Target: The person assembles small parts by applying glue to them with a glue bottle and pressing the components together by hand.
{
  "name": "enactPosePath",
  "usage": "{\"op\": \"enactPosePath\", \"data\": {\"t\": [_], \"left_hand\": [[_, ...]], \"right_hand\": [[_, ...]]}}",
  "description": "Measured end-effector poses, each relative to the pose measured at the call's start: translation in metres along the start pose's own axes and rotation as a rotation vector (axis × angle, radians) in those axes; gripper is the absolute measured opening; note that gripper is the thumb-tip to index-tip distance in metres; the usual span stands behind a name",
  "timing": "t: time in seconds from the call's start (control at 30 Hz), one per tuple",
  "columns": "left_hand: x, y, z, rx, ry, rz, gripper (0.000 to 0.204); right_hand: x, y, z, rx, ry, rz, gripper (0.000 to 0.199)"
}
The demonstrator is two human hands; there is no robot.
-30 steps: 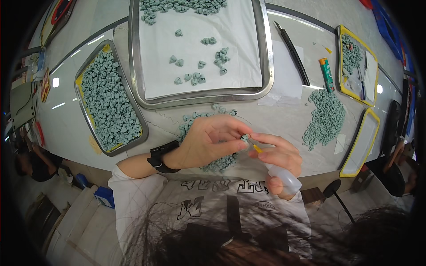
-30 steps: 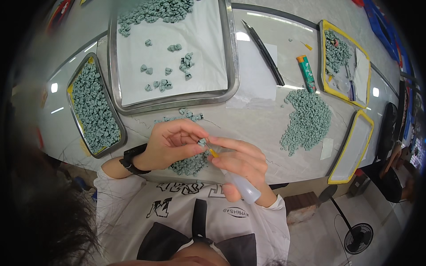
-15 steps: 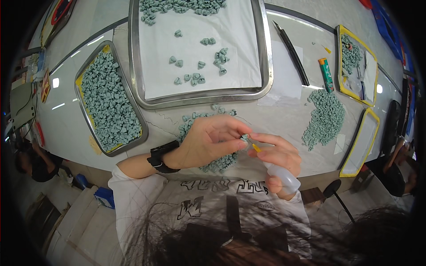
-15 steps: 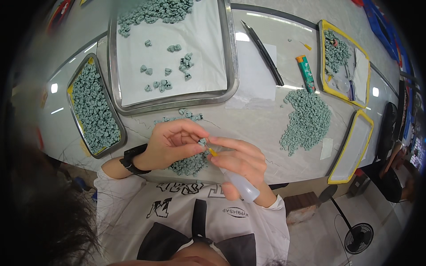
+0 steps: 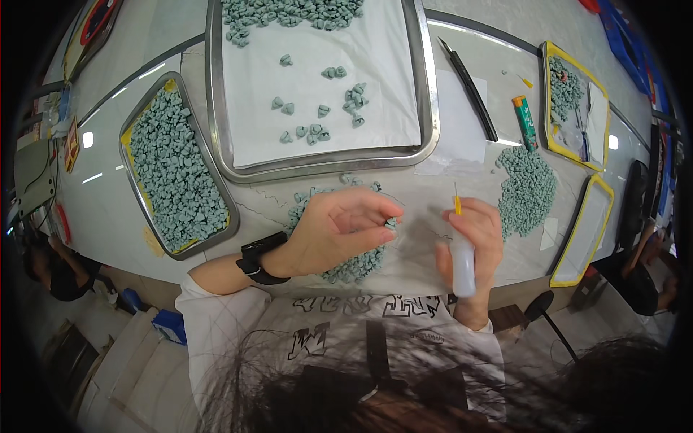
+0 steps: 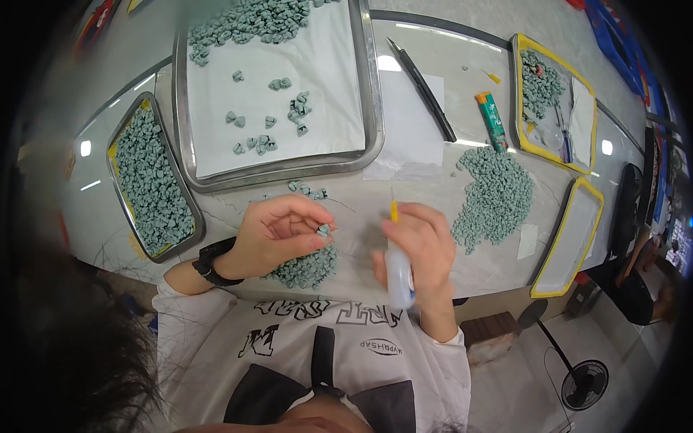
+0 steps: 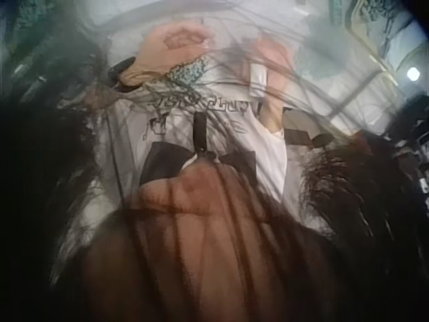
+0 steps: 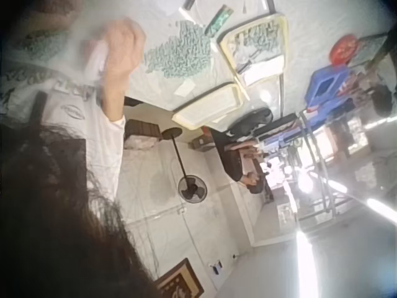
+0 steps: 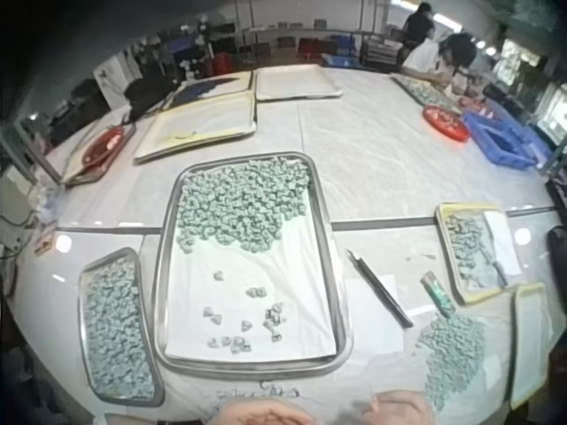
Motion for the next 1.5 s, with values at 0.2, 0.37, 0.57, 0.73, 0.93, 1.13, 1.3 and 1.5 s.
{"op": "enactPosePath", "data": {"t": [0.2, 0.37, 0.57, 0.73, 0.93, 1.13, 1.3, 1.5], "left_hand": [[0.0, 0.002, -0.001, 0.017, -0.066, 0.012, 0.026], [-0.001, 0.0, 0.003, 0.034, -0.041, 0.032, 0.027], [0.005, 0.003, 0.001, 0.012, -0.009, 0.034, 0.027], [0.006, 0.004, 0.0, 0.009, -0.038, 0.042, 0.026], [0.003, 0.006, 0.004, -0.057, 0.002, 0.033, 0.027], [0.005, 0.007, 0.0, -0.028, -0.038, 0.045, 0.028], [0.007, 0.006, -0.002, -0.057, -0.052, 0.053, 0.03], [0.004, 0.011, -0.002, -0.158, 0.057, 0.059, 0.045]], "right_hand": [[0.007, 0.011, -0.027, 0.004, 0.527, 0.335, 0.038], [-0.031, -0.008, -0.032, 0.011, 0.496, 0.176, 0.033], [-0.072, -0.109, -0.12, -0.048, 0.848, 0.119, 0.015], [-0.053, -0.116, -0.155, -0.181, 1.069, 0.254, 0.009], [-0.054, -0.107, -0.143, -0.136, 1.031, 0.212, 0.011], [-0.037, -0.129, -0.151, -0.177, 0.908, 0.236, 0.013], [-0.032, -0.132, -0.148, -0.198, 0.961, 0.331, 0.01], [-0.023, -0.089, -0.017, -0.372, 0.633, 0.2, 0.015]]}}
Point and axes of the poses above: each hand's wrist, its own y-axis away from the middle knuckle, its own x-axis out of the palm, z = x × y, the point moved 3 cm from there along -y, towards the middle knuckle, and after that the axes turned 4 degrees about -x, right-handed, at the moved point
